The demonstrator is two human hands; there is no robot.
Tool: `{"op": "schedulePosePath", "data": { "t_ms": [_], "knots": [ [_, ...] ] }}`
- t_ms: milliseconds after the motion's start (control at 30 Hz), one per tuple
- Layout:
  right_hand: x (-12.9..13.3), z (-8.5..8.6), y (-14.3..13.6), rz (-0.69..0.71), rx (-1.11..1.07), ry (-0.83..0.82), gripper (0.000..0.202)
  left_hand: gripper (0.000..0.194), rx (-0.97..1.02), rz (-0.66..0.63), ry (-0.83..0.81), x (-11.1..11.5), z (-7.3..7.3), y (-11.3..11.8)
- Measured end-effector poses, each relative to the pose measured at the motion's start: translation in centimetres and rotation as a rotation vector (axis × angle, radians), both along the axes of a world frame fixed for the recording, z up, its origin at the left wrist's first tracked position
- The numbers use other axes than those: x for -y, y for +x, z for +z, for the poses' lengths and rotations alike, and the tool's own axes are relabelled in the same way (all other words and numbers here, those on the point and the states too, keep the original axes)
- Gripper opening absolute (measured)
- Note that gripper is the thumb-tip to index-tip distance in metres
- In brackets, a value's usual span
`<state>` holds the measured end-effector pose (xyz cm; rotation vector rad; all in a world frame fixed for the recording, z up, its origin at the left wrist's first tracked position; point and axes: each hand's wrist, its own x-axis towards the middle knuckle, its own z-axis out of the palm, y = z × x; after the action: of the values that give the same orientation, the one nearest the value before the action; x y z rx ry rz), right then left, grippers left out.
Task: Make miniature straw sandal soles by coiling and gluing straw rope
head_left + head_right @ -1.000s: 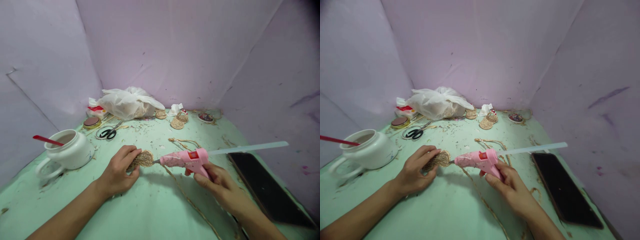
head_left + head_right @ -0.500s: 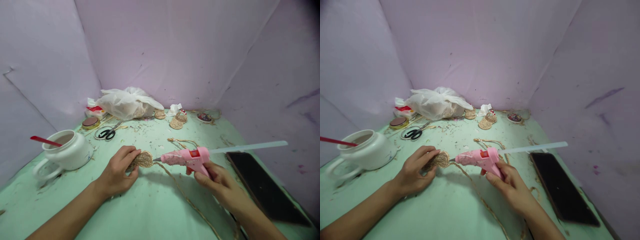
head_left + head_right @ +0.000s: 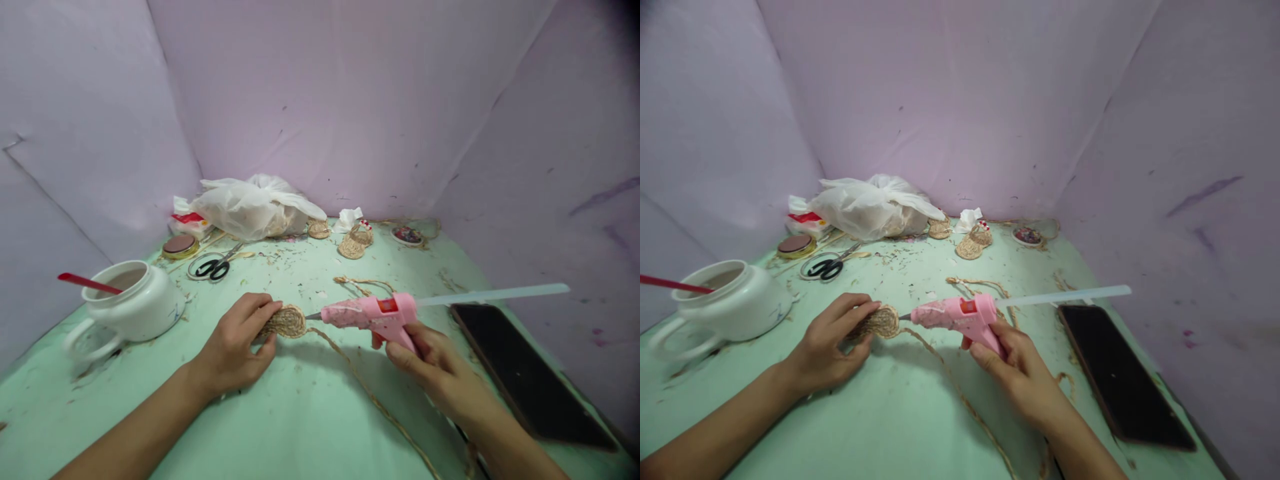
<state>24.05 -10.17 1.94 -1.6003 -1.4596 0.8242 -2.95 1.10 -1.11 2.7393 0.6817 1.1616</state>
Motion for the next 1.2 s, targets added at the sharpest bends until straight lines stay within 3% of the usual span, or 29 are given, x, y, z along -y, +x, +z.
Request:
{"op": "schedulePosePath", "data": {
  "t_ms": [567,1200],
  "knots": [
    [-0.2,0.7,-0.6,-0.026,-0.033,-0.034,0.035,0.053,-0.03,-0.061,0.039,-0.1,-0.1,0.1],
    [-0.3,-0.4,-0.4,-0.079,-0.094,-0.083,0.035,0.051,-0.059,-0.116,0.152,0.2,0.2,0.5]
  ]
}}
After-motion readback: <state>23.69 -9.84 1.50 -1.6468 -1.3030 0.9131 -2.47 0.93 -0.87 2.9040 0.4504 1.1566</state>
